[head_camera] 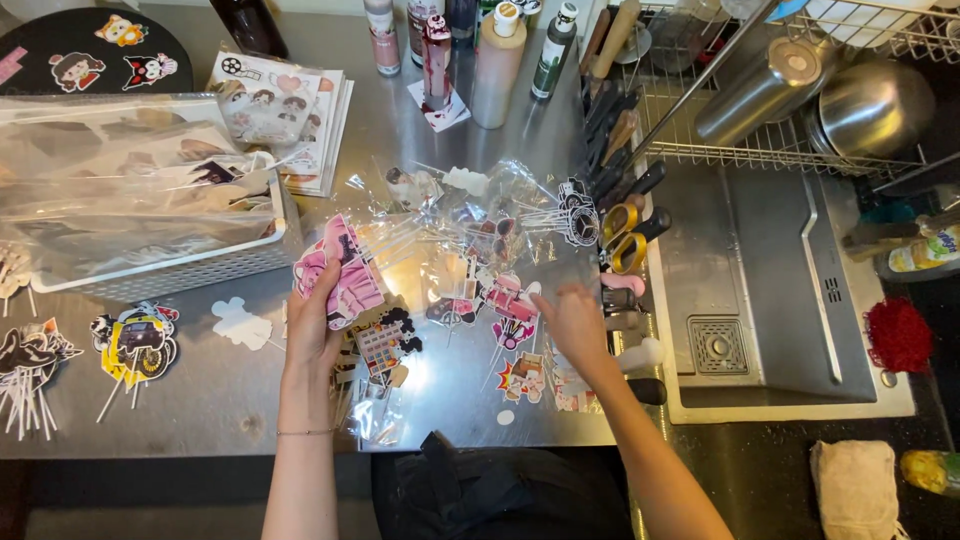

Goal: The person organizes various paper cake toppers on a stainless steel counter and places them into clear plastic bags.

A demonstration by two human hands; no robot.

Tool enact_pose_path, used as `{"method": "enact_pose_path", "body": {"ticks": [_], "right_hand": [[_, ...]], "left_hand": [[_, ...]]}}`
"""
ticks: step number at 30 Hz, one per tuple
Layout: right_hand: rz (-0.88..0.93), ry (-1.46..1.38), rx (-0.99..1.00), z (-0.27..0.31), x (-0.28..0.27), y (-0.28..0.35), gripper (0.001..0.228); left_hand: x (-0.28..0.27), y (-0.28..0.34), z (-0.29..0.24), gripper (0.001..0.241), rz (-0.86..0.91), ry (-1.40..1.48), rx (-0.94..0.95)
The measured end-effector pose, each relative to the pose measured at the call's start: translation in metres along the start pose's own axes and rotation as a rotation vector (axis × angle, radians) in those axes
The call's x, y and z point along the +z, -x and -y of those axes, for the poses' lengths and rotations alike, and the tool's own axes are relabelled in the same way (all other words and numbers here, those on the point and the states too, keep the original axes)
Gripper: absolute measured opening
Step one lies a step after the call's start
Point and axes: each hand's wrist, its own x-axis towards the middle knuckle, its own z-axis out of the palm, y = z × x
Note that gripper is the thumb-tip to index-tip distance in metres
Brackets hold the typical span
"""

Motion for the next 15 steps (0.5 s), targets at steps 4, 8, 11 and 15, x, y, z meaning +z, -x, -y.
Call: {"method": "enact_pose_path", "body": {"ticks": [4,8,11,15], "right_hand": [[0.029,0.047,0.085,0.066,-0.030,0.007,0.084],[-0.032,0.049,0.097,0.044,0.005,-0.012,0.087],[0.055,-0.042,0.161,0.025,0.021,-0.020,0.085],[0.079,-0.225,0.221,-0.017,0.054,-0.043,0.093]], "left_hand": [[-0.003,-0.005,0.018,0.035,0.021,-0.023,-0.029],[-0.005,-0.009,0.029,0.038,0.025,-0.002,-0.046],[-0.005,-0.008,0.029,0.040,0.022,-0.006,-0.060],[-0.001,-0.007,0.027,0.043,0.016,0.005,-0.060]]}}
